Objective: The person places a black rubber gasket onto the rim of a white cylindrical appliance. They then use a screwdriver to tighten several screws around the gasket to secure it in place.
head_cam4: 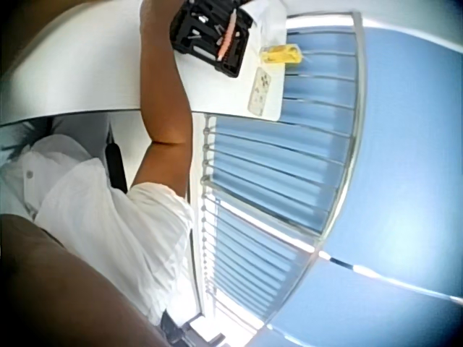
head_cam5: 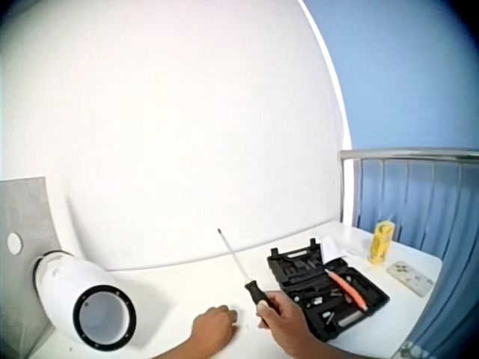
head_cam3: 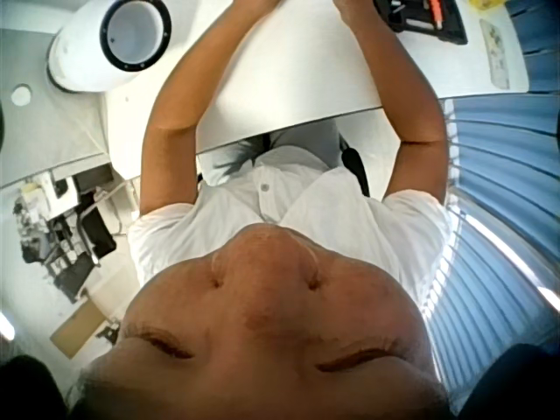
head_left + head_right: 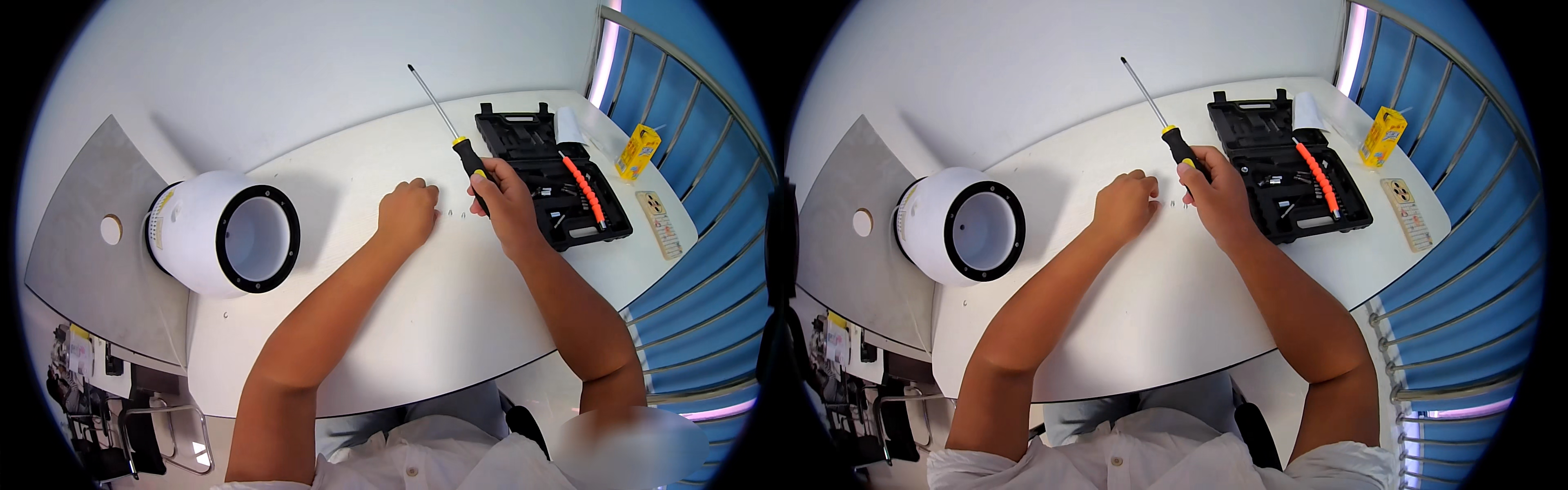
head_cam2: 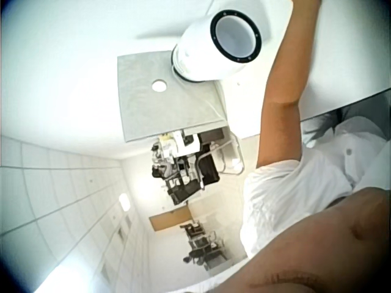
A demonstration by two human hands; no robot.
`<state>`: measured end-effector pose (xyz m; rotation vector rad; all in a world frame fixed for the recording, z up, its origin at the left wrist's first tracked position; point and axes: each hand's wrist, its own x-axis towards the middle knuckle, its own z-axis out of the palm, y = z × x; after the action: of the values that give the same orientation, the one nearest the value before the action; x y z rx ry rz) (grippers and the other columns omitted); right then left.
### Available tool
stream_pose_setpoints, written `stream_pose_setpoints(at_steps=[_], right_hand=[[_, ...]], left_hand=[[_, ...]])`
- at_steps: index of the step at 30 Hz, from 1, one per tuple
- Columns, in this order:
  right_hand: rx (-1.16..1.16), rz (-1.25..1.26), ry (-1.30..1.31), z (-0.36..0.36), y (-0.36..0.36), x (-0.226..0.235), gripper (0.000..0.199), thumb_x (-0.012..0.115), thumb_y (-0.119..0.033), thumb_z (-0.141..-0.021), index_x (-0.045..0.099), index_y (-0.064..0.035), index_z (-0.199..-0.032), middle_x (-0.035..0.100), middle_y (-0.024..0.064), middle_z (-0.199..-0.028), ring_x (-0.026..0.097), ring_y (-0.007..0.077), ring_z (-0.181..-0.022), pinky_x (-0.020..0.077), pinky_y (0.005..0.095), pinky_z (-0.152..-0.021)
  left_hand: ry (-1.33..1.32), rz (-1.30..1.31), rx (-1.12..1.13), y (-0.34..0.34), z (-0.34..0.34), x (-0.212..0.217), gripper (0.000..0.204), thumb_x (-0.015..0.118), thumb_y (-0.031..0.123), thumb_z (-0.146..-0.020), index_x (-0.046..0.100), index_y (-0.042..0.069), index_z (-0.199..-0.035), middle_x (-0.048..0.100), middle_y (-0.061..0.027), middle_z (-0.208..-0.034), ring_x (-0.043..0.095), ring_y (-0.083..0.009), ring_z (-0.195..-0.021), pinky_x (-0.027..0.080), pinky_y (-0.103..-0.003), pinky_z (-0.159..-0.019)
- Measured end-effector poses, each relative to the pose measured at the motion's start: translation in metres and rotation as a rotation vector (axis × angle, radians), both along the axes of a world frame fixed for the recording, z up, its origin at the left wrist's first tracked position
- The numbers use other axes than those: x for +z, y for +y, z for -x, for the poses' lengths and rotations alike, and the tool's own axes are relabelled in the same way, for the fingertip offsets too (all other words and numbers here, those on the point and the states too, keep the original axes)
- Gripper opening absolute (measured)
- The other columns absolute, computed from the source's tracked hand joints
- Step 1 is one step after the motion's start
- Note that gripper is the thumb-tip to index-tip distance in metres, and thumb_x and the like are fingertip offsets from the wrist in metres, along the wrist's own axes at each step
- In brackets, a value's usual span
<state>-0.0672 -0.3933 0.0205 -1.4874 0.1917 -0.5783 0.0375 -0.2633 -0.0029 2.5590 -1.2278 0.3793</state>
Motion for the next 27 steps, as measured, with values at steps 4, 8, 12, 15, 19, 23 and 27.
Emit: stream_pose_setpoints(at_steps=[4, 8, 12, 15, 19, 23, 27], right_hand=[[0.004, 0.045, -0.018, -0.001, 0.003, 0.0, 0.026, 0.059, -0.019, -0.088, 0.057, -0.0017, -0.108, 0.055, -0.0008, -0.076, 0.051, 0.0043, -0.061, 0.0415, 0.0191, -0.055], [0.026, 0.053, 0.056, 0.002, 0.002, 0.003, 0.025, 0.054, -0.012, -0.088, 0.055, -0.0018, -0.111, 0.057, 0.0022, -0.08, 0.052, 0.0059, -0.064, 0.043, 0.0205, -0.059], [0.144, 0.133, 0.129, 0.006, 0.004, 0.01, 0.025, 0.058, -0.008, -0.079, 0.06, -0.0016, -0.102, 0.056, 0.0005, -0.077, 0.049, 0.006, -0.063, 0.0402, 0.0218, -0.059], [0.286, 0.443, 0.085, 0.009, 0.004, 0.007, 0.024, 0.059, -0.007, -0.076, 0.061, -0.0024, -0.1, 0.056, 0.0006, -0.076, 0.048, 0.0074, -0.064, 0.039, 0.0237, -0.059], [0.484, 0.52, 0.042, 0.015, 0.011, 0.014, 0.029, 0.057, -0.006, -0.068, 0.062, -0.0029, -0.097, 0.057, 0.0012, -0.075, 0.048, 0.0086, -0.065, 0.0382, 0.024, -0.059], [0.634, 0.618, 0.037, 0.015, 0.016, 0.013, 0.029, 0.058, -0.006, -0.063, 0.064, -0.0033, -0.091, 0.058, 0.0021, -0.073, 0.05, 0.0096, -0.063, 0.0395, 0.0247, -0.058], [0.676, 0.683, 0.061, 0.017, 0.02, 0.015, 0.03, 0.058, -0.007, -0.062, 0.066, -0.0044, -0.091, 0.059, 0.0029, -0.072, 0.051, 0.0114, -0.062, 0.0404, 0.0252, -0.057]], left_hand=[[0.019, 0.044, -0.064, 0.0, -0.006, -0.012, 0.004, 0.062, 0.007, -0.078, 0.061, 0.009, -0.081, 0.059, -0.0053, -0.081, 0.059, -0.0248, -0.08, 0.049, -0.037, -0.066], [0.116, 0.145, -0.089, 0.021, 0.002, 0.002, 0.007, 0.058, 0.003, -0.082, 0.056, 0.007, -0.086, 0.06, -0.0053, -0.084, 0.06, -0.0227, -0.081, 0.049, -0.033, -0.067], [0.687, 0.594, -0.234, 0.084, 0.011, 0.012, 0.006, 0.051, 0.0, -0.091, 0.048, 0.005, -0.091, 0.058, -0.0054, -0.086, 0.059, -0.016, -0.082, 0.047, -0.029, -0.072], [0.922, 0.823, -0.337, 0.148, 0.049, 0.029, 0.008, 0.053, 0.002, -0.092, 0.046, 0.005, -0.089, 0.058, -0.0085, -0.086, 0.057, -0.015, -0.082, 0.046, -0.03, -0.076], [0.977, 0.908, -0.28, 0.21, 0.08, 0.037, 0.006, 0.052, 0.002, -0.092, 0.047, 0.004, -0.094, 0.059, -0.0081, -0.09, 0.057, -0.0145, -0.087, 0.046, -0.031, -0.082], [0.918, 0.926, -0.222, 0.226, 0.08, 0.027, 0.004, 0.049, 0.005, -0.094, 0.046, 0.005, -0.097, 0.059, -0.008, -0.091, 0.057, -0.0143, -0.089, 0.046, -0.031, -0.084], [0.658, 0.886, -0.122, 0.22, 0.07, 0.009, 0.018, 0.05, 0.02, -0.097, 0.048, 0.002, -0.101, 0.062, -0.0085, -0.093, 0.061, -0.0152, -0.085, 0.048, -0.029, -0.081]])
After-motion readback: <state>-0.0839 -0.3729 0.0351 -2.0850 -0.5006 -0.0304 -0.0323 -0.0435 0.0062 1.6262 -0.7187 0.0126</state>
